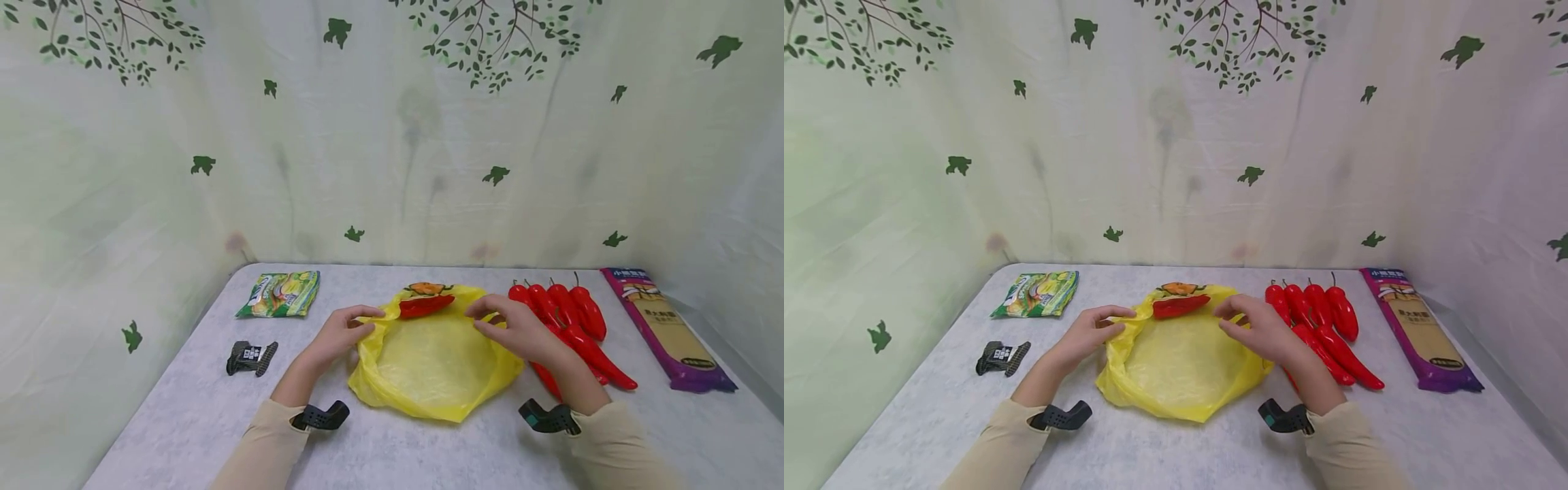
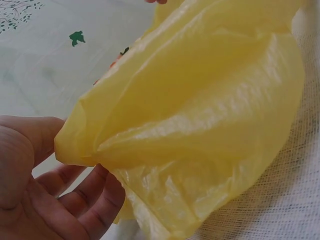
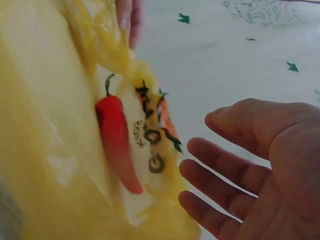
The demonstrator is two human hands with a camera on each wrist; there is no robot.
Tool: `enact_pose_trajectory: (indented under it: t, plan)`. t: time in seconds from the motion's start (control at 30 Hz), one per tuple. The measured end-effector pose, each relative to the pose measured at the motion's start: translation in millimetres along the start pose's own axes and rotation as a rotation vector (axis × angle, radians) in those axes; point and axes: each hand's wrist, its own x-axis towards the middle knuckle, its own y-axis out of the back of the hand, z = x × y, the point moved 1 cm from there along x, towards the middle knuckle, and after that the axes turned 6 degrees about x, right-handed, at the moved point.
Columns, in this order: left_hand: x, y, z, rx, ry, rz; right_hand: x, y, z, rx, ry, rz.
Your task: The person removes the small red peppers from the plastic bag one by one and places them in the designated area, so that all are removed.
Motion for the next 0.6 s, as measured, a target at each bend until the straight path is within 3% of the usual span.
enact_pose_trajectory:
  t: [0.2,0.43,0.6]
  plan:
    - [0.2,-0.3,0.3,-0.006,0.002,0.012,11.9,-14,-6,0.029,0.047,-0.069]
    - [0.7,-1.1,-1.9,0.002,0.001,0.011,33.5,-24,-8,0.003,0.052,-0.195]
    - [0.8,-1.6,-1.9,0.006,-0.004,0.019,51.6,-33,-6,-0.047,0.102,-0.243]
